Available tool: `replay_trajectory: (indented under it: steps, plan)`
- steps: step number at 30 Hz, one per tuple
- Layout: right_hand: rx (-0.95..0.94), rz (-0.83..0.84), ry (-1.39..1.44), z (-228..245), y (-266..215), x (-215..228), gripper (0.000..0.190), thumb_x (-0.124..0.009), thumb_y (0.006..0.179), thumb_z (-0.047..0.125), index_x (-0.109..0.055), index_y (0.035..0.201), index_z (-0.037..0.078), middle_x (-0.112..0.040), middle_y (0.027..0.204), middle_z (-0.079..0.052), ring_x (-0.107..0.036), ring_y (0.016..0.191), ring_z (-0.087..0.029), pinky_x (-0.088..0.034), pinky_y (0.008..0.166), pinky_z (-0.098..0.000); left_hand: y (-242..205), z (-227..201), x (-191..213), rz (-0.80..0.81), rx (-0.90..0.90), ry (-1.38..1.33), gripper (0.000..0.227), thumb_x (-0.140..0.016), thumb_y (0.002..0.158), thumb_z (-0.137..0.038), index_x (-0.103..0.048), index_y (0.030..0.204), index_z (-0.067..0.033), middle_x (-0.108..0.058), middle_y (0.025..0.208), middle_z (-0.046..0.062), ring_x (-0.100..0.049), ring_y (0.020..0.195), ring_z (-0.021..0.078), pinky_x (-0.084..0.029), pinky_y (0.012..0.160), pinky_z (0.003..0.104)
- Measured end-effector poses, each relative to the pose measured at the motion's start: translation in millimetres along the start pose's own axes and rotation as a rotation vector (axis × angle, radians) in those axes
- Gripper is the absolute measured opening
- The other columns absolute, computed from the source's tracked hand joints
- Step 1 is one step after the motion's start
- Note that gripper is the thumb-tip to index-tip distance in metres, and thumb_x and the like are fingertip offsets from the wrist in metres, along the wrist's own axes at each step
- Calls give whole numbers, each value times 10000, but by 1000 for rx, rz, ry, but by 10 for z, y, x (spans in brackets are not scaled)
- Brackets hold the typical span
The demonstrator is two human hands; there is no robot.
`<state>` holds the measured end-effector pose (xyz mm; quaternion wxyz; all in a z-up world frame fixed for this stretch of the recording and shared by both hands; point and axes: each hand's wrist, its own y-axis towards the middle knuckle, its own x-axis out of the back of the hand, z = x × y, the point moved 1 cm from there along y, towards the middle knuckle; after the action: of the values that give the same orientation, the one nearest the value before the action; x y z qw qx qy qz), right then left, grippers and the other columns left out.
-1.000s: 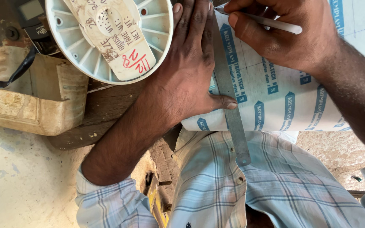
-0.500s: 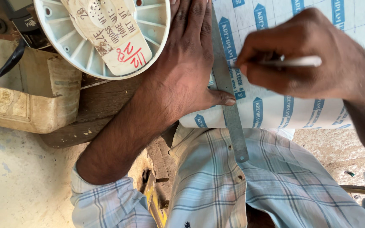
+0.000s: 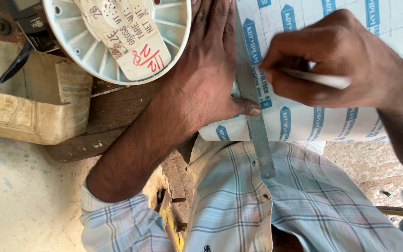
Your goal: The person uses a metal ruler and a white pen to draw straight lines on a roll of white insulation tape. They repeatedly reposition the ruler and mark the surface in a workshop setting.
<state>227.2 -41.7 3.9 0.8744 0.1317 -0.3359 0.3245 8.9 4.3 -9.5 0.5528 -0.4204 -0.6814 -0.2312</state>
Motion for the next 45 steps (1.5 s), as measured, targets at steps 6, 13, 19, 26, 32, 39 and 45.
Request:
replay_trajectory:
  steps: [6, 13, 19, 26, 32, 39, 45]
  plan:
    - [122, -80, -89, -356, 95, 49, 112, -628, 988, 3, -693, 952, -81, -670, 721, -143, -648, 515, -157, -519, 435, -285, -13, -10, 36, 26, 13, 26, 1554, -725, 605, -888, -233, 1490, 292, -137, 1596, 446, -108, 1522, 538, -73, 1286, 568]
    - [265, -276, -213, -279, 240, 91, 85, -615, 1152, -13, -664, 1108, -67, -686, 974, -157, -702, 818, -195, -598, 718, -292, -4, -11, 52, 75, 2, 79, 1510, -715, 651, -905, -273, 1444, 301, -120, 1603, 451, -97, 1535, 537, -60, 1291, 572]
    - [-15, -149, -63, -105, -35, 1, 134, -649, 987, 77, -711, 999, -42, -716, 738, -128, -696, 531, -168, -540, 447, -278, -17, -4, 40, 9, 5, 31, 1554, -741, 623, -874, -214, 1498, 297, -110, 1602, 445, -98, 1535, 536, -66, 1296, 562]
    - [10, -438, -334, -40, -371, -139, 166, -629, 1152, 96, -682, 1199, -55, -736, 968, -172, -754, 877, -252, -609, 750, -338, -31, 14, 70, 30, 20, -46, 1565, -776, 620, -854, -176, 1489, 300, -44, 1617, 411, -60, 1548, 519, -64, 1306, 543]
    - [30, -550, -364, -210, -484, -253, 166, -655, 1180, 103, -689, 1203, -58, -733, 988, -175, -730, 850, -236, -591, 754, -332, -15, -13, 134, 83, 27, -70, 1580, -778, 621, -859, -151, 1497, 297, -17, 1609, 411, -29, 1546, 513, -42, 1304, 560]
    - [30, -564, -343, -257, -508, -238, 171, -661, 1182, 122, -692, 1195, -46, -727, 941, -156, -717, 800, -211, -584, 731, -330, -166, -215, 313, 195, 123, 34, 1513, -742, 637, -825, -169, 1459, 310, 18, 1608, 406, -13, 1535, 476, -84, 1280, 529]
    - [69, -567, -362, -314, -550, -256, 184, -655, 1190, 142, -689, 1200, -39, -731, 960, -158, -727, 821, -206, -586, 749, -330, -247, -276, 340, 280, 167, 116, 1422, -722, 678, -831, -260, 1410, 298, -8, 1629, 373, -6, 1547, 444, -55, 1279, 516]
